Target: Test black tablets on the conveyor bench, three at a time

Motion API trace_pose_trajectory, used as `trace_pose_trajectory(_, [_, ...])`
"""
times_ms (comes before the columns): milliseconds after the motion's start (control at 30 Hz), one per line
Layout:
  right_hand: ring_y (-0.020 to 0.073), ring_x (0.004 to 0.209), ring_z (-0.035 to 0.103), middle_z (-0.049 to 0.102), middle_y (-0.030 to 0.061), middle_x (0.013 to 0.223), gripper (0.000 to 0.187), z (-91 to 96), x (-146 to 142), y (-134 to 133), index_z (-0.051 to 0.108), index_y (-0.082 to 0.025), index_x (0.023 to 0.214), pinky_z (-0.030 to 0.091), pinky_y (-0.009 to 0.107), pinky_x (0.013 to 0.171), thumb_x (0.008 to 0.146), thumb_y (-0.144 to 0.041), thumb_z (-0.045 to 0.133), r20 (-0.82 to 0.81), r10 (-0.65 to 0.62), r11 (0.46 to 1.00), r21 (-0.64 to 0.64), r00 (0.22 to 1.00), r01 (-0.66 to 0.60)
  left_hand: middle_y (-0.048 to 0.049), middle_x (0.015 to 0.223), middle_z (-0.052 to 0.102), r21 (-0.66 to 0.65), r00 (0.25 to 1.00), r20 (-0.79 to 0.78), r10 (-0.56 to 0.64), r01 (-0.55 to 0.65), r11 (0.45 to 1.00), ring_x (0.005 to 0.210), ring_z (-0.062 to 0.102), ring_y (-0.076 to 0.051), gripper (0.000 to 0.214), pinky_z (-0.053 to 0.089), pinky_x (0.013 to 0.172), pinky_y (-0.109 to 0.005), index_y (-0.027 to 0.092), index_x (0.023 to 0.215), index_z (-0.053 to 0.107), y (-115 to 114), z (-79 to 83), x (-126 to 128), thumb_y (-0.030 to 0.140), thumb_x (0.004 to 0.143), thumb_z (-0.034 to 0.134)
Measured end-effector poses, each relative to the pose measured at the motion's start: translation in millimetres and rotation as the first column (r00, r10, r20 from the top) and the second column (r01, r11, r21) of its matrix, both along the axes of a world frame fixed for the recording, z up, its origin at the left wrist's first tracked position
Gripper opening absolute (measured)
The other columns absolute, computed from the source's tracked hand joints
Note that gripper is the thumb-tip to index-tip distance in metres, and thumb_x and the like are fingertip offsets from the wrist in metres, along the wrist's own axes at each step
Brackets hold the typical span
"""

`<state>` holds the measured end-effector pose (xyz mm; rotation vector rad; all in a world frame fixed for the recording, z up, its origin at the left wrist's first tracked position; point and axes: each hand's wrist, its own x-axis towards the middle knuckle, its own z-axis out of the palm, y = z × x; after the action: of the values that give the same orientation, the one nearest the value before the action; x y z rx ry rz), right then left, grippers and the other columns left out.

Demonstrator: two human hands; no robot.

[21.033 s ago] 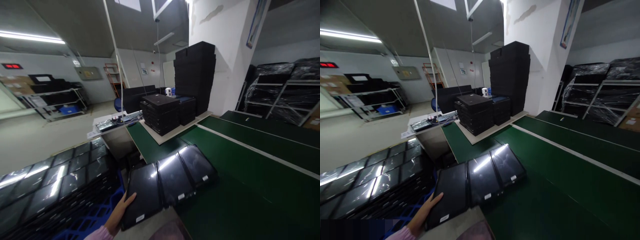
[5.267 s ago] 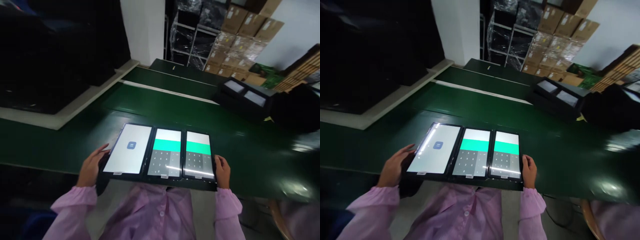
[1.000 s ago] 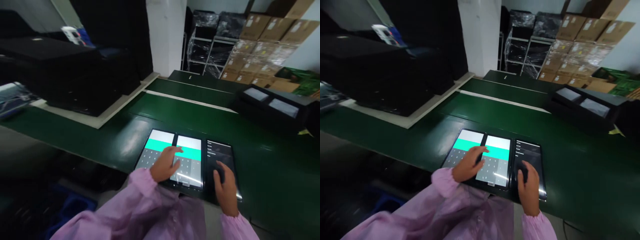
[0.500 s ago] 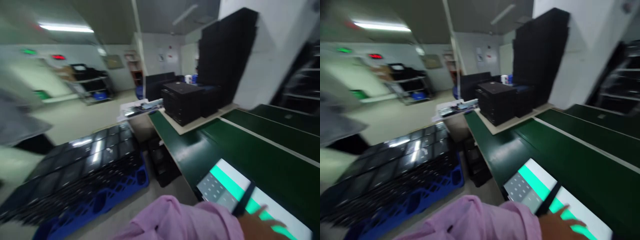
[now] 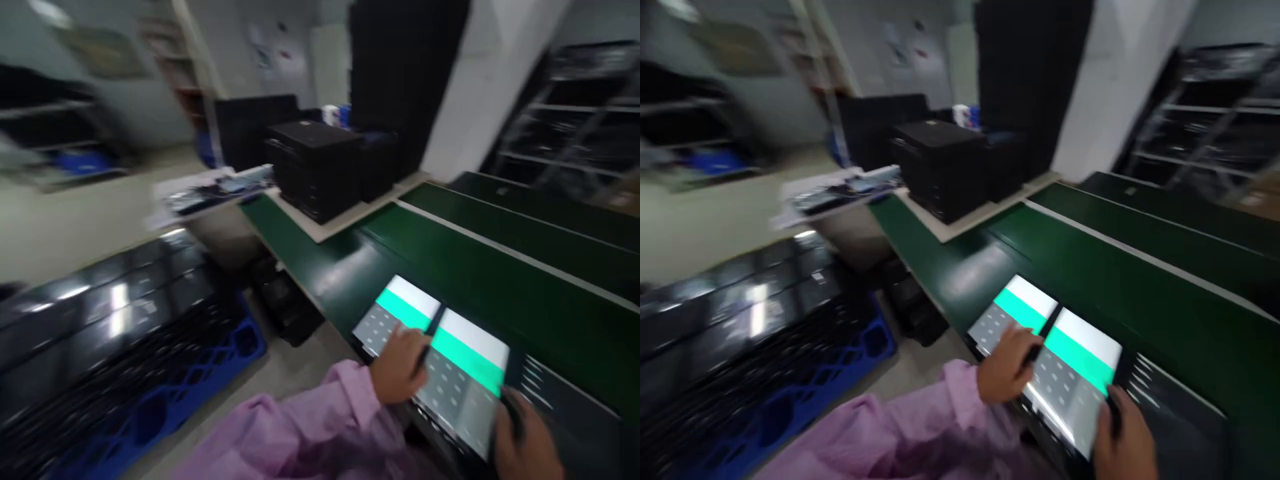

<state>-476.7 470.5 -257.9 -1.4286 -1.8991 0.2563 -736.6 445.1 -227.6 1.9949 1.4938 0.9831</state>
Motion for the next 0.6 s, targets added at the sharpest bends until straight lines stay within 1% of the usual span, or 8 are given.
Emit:
trace_pose_trajectory(67, [0.0353,0.111,0.065,0.069,0.0178,0.121,0.05,8.4,5.5,-23.0,0.065,-0.016,0.126,0.052,0.053,0.098,0.105,-0.055,0.042,0.006,-0.063,0.998,-0.01,0.998,0.063,-0.014,0.139,0.064,0.014,0.999,0.039,0.013,-0.014,1.0,0.141,0.05,-0.03,0.049,0.018,0.129,-0.062,0.019,0.137,0.052,-2.1,-0.5,-7.2,0.019,0.089,0.049])
trace_pose_trajectory(133, [0.0325,0.116,0.064,0.068,0.0157,0.125,0.044,10.9,-3.7,-30.8,0.063,-0.017,0.128,0.05,0.051,0.101,0.107,-0.049,0.042,-0.002,-0.068,0.998,0.008,0.998,0.068,-0.0118,0.139,0.064,0.016,0.999,0.029,-0.029,0.029,0.999,0.141,0.05,-0.028,0.046,0.015,0.13,-0.061,0.02,0.135,0.053,-3.3,-1.7,-8.3,0.014,0.09,0.048])
trace_pose_trajectory(233, [0.0297,0.122,0.061,0.067,0.0135,0.13,0.036,8.9,-19.9,-31.5,0.06,-0.019,0.132,0.049,0.05,0.105,0.109,-0.042,0.043,0.008,-0.03,0.999,0.024,1.0,0.03,-0.0101,0.139,0.064,0.035,0.997,-0.014,-0.07,0.07,0.997,0.142,0.049,-0.027,0.046,0.014,0.131,-0.061,0.021,0.136,0.052,-6.8,-2.2,-3.8,0.011,0.092,0.047])
trace_pose_trajectory(333, [0.0286,0.127,0.059,0.065,0.0127,0.133,0.034,6.6,-29.3,-33.8,0.057,-0.02,0.136,0.048,0.05,0.107,0.11,-0.037,0.044,0.026,0.029,0.999,0.022,0.999,-0.03,-0.009,0.138,0.065,0.059,0.997,-0.045,-0.063,0.065,0.996,0.143,0.048,-0.027,0.047,0.015,0.131,-0.06,0.021,0.138,0.052,-6.9,-0.8,-0.1,0.011,0.092,0.047])
trace_pose_trajectory(433, [0.0287,0.129,0.057,0.064,0.0128,0.135,0.034,5.5,-33.1,-34.6,0.056,-0.021,0.137,0.047,0.051,0.108,0.11,-0.037,0.043,0.017,0.055,0.998,0.018,0.998,-0.055,-0.0092,0.137,0.066,0.064,0.997,-0.058,-0.053,0.056,0.996,0.143,0.048,-0.027,0.046,0.017,0.131,-0.061,0.021,0.137,0.051,-4.8,0.5,0.7,0.011,0.092,0.048])
trace_pose_trajectory(500, [0.0293,0.128,0.057,0.064,0.0129,0.135,0.034,5.7,-32.5,-32.1,0.056,-0.021,0.136,0.046,0.052,0.108,0.11,-0.037,0.043,0.017,0.04,0.999,0.022,0.999,-0.04,-0.0093,0.136,0.066,0.067,0.997,-0.058,-0.053,0.057,0.996,0.143,0.048,-0.028,0.047,0.017,0.131,-0.061,0.021,0.137,0.05,-5.1,0.8,0.7,0.011,0.091,0.048])
trace_pose_trajectory(600, [0.0313,0.126,0.058,0.063,0.0144,0.134,0.036,8.3,-24.4,-26.8,0.056,-0.019,0.136,0.047,0.054,0.107,0.109,-0.039,0.044,0.036,-0.052,0.998,0.036,0.998,0.05,-0.0092,0.134,0.066,0.087,0.998,-0.033,-0.057,0.06,0.994,0.143,0.049,-0.027,0.046,0.016,0.131,-0.061,0.021,0.137,0.05,-8.9,0.0,-1.1,0.011,0.092,0.048])
